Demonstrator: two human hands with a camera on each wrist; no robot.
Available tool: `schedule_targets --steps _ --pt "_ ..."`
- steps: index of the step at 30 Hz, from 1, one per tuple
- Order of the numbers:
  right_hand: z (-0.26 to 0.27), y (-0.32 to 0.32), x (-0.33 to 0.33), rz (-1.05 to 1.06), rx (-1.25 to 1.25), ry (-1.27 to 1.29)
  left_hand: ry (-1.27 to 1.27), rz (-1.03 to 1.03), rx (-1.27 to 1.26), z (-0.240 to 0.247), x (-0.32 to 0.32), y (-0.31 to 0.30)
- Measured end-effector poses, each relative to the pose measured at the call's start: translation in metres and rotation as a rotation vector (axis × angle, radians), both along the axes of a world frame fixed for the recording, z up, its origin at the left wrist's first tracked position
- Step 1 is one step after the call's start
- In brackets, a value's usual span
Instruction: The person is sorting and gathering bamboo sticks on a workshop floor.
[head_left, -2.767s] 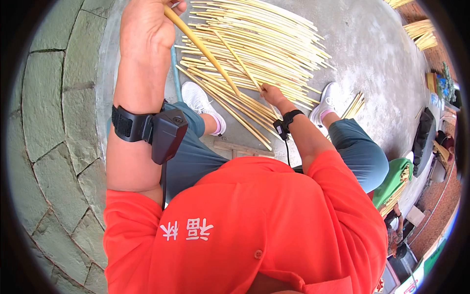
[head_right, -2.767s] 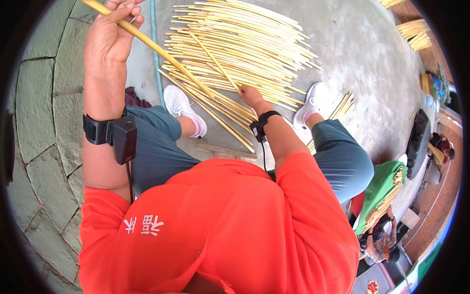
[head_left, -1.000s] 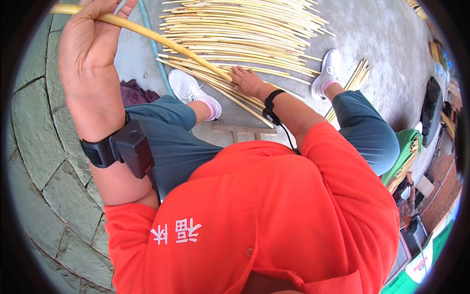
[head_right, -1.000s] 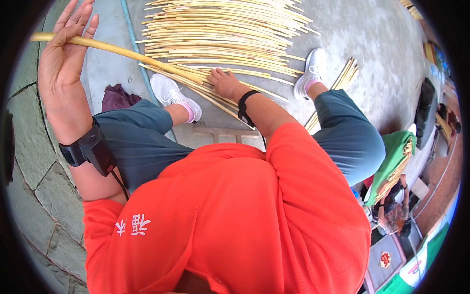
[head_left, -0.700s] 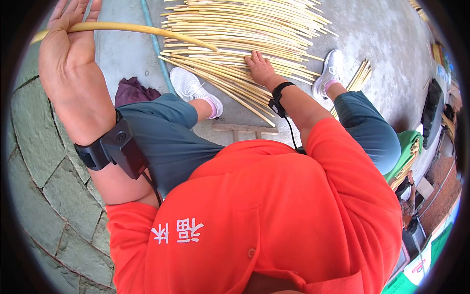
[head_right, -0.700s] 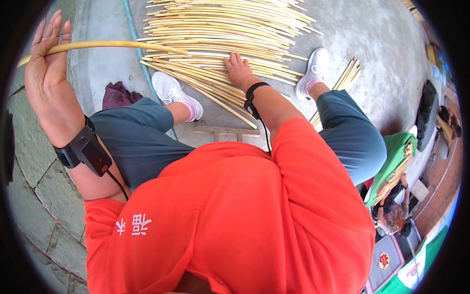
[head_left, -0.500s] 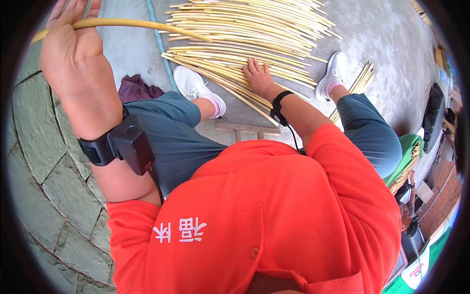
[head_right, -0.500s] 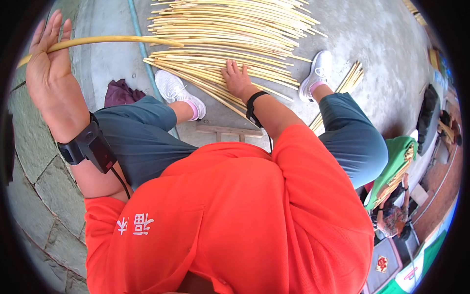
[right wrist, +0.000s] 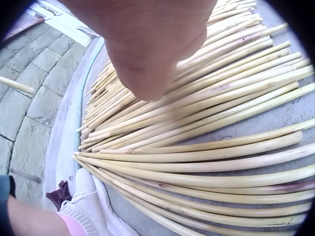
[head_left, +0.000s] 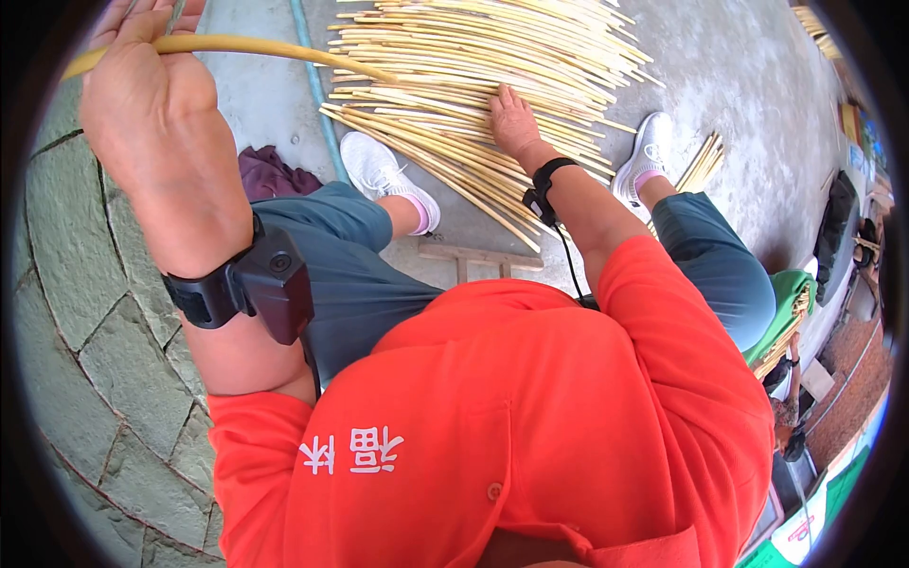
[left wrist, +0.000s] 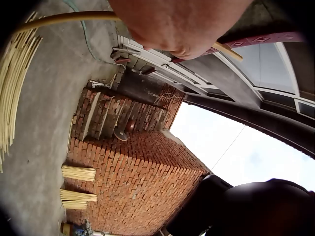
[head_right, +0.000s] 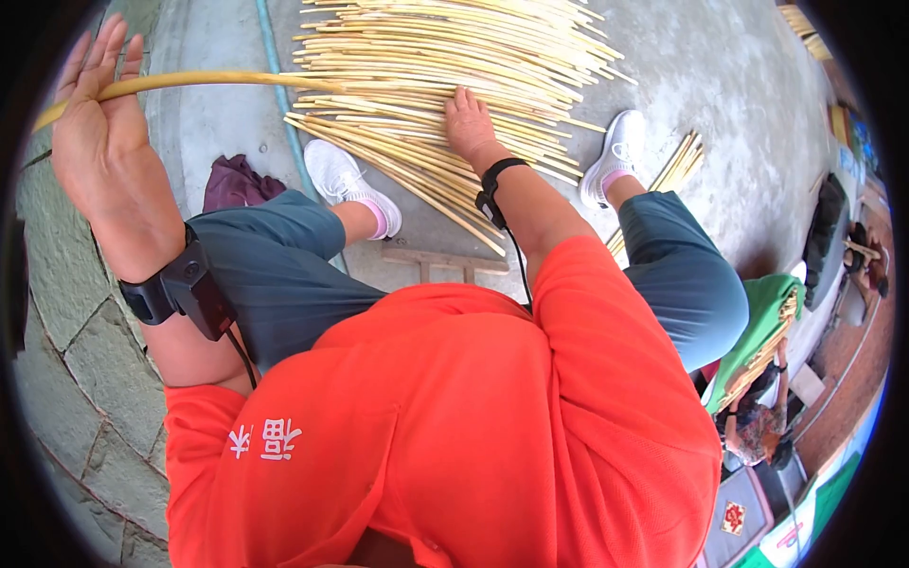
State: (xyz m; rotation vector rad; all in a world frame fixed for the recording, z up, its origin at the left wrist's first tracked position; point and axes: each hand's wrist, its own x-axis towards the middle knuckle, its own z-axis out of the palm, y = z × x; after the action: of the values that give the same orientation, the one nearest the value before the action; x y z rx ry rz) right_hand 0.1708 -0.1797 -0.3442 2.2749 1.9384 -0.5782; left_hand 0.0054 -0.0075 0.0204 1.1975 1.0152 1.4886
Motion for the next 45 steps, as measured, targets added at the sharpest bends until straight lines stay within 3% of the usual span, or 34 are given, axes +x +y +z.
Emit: schedule_targets --steps 2,5,9,11,12,14,15,18,21,24,27,29,31,34,36,40,42,45 --pt "-0.001 0.004 0.004 -0.180 0.073 -0.006 -0.024 -0.151 0.051 -0.006 -0.006 -0.002" --pt "0.000 0.002 0.005 -0.139 -0.102 -0.002 -0.062 -0.379 0.126 -0.013 -0.010 -0.005" --pt "0.007 -0.013 -0.009 -0.075 -0.233 -0.017 0.058 -0.230 -0.045 -0.009 0.001 -0.008" --pt "0.013 -0.023 -0.018 -0.049 -0.254 -0.012 -0.015 -0.476 -0.074 -0.013 -0.004 -0.008" --pt "0.012 -0.027 -0.022 -0.049 -0.256 -0.012 -0.016 -0.475 -0.077 -0.013 -0.002 -0.008" --pt "0.006 -0.033 -0.029 -0.069 -0.216 -0.038 0.070 -0.276 -0.144 -0.012 0.005 -0.007" --pt "0.003 -0.037 -0.032 -0.082 -0.074 -0.015 0.070 -0.277 -0.142 -0.011 0.007 -0.008" --pt "-0.006 -0.031 -0.024 -0.076 0.000 0.089 0.090 -0.210 -0.177 -0.010 0.010 -0.010" --pt "-0.008 -0.015 -0.009 -0.157 0.186 0.078 0.041 -0.335 -0.195 -0.017 0.009 -0.014" --pt "-0.007 0.001 0.010 -0.217 0.021 0.064 -0.002 -0.431 -0.298 -0.020 0.014 -0.018" --pt "-0.024 -0.003 0.018 -0.131 0.178 -0.027 0.107 -0.573 -0.348 -0.024 0.018 -0.020" --pt "-0.025 -0.005 0.016 -0.068 0.229 -0.114 0.070 -0.528 -0.334 -0.023 0.016 -0.017" --pt "-0.011 -0.009 0.009 -0.024 0.029 -0.031 0.030 -0.485 -0.322 -0.022 0.012 -0.014" --pt "-0.004 -0.017 0.002 -0.031 0.041 -0.027 -0.026 -0.452 -0.237 -0.020 0.007 -0.009" --pt "-0.007 -0.018 0.002 -0.049 0.070 -0.023 0.032 -0.255 -0.252 -0.020 0.009 -0.006" --pt "-0.012 -0.011 0.010 -0.071 0.048 -0.034 -0.030 -0.373 -0.105 -0.025 -0.004 0.003" --pt "-0.013 -0.003 0.017 -0.102 0.085 -0.045 0.038 -0.225 -0.208 -0.023 -0.003 0.019" --pt "-0.012 0.009 0.029 -0.146 0.000 0.009 0.044 -0.120 -0.144 -0.018 0.002 0.012"
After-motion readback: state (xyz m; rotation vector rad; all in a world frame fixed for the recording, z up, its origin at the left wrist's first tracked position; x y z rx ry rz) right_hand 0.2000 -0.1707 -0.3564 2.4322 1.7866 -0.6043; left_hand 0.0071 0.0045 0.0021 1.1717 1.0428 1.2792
